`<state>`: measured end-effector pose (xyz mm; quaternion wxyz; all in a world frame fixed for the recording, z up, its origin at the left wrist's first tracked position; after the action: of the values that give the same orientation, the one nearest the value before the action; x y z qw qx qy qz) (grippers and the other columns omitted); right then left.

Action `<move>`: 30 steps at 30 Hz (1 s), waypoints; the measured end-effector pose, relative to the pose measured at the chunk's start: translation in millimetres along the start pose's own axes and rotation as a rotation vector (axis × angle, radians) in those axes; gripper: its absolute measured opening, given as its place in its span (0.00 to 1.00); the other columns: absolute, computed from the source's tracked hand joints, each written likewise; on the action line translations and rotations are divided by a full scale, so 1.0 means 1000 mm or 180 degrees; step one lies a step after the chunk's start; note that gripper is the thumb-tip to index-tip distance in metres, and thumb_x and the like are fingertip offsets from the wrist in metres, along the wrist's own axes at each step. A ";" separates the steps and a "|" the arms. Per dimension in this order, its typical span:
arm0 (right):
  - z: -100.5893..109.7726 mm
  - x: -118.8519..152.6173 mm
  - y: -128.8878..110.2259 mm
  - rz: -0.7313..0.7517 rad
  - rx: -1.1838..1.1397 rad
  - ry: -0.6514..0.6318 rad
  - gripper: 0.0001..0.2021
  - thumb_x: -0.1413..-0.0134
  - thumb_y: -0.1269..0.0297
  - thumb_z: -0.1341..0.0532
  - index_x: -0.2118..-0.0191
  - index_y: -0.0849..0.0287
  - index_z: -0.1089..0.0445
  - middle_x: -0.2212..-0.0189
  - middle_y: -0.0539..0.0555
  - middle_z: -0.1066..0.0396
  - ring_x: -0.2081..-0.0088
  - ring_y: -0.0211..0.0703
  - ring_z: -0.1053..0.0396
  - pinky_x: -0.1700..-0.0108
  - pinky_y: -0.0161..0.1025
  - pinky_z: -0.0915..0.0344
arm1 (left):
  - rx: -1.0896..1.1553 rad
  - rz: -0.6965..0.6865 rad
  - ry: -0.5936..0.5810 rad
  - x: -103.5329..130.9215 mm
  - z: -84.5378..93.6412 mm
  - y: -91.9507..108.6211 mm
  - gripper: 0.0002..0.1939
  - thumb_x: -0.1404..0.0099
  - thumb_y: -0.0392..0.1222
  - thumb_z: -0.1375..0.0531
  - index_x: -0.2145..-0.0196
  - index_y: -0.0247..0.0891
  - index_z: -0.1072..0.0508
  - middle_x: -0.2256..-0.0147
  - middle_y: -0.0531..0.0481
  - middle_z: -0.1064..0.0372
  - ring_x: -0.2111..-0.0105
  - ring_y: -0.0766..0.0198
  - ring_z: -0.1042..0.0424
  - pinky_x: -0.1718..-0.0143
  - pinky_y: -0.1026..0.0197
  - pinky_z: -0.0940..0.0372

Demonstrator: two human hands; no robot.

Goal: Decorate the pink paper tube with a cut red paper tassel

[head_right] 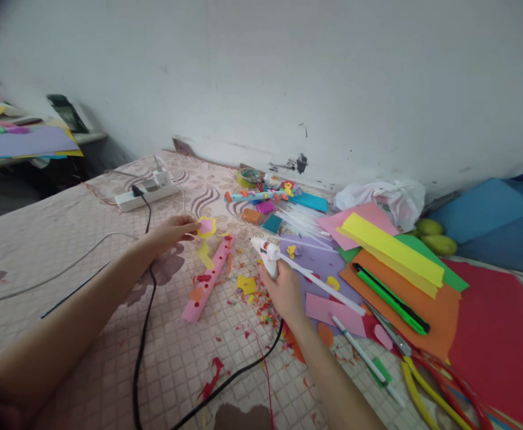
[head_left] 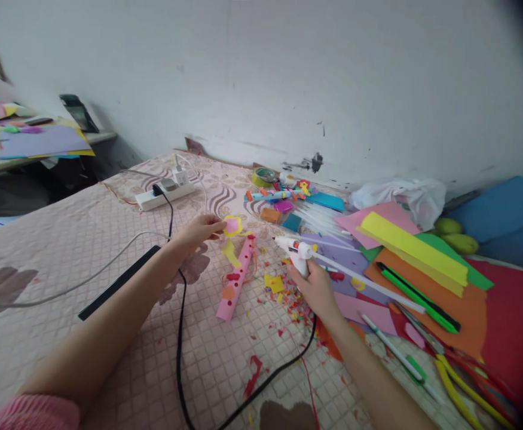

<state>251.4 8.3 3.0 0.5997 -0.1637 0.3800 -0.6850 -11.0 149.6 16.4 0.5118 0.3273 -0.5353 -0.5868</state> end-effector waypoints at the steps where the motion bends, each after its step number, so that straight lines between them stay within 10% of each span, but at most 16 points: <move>1: -0.002 -0.002 -0.001 0.0080 0.0059 0.0022 0.14 0.47 0.55 0.43 0.62 0.61 0.30 0.71 0.55 0.26 0.69 0.48 0.31 0.67 0.39 0.38 | -0.0057 -0.0018 0.0033 0.001 0.000 0.001 0.14 0.50 0.49 0.36 0.74 0.34 0.31 0.74 0.52 0.33 0.74 0.69 0.34 0.71 0.65 0.39; 30: -0.008 -0.010 -0.004 0.0188 0.0336 -0.0129 0.12 0.46 0.59 0.43 0.60 0.60 0.31 0.67 0.58 0.26 0.66 0.50 0.29 0.64 0.41 0.37 | 0.0040 -0.0073 -0.0221 0.005 -0.003 0.009 0.14 0.53 0.44 0.34 0.70 0.34 0.28 0.78 0.54 0.33 0.80 0.73 0.38 0.77 0.68 0.43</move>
<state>245.7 20.3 2.6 0.6349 -0.1344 0.3358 -0.6827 -7.1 144.4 25.4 0.4841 0.3161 -0.5526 -0.6002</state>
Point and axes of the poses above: each hand's wrist, its own x-axis away from the middle knuckle, its own z-axis out of the back of the hand, y = z × x, the point moved 5 cm from there along -x, towards the middle knuckle
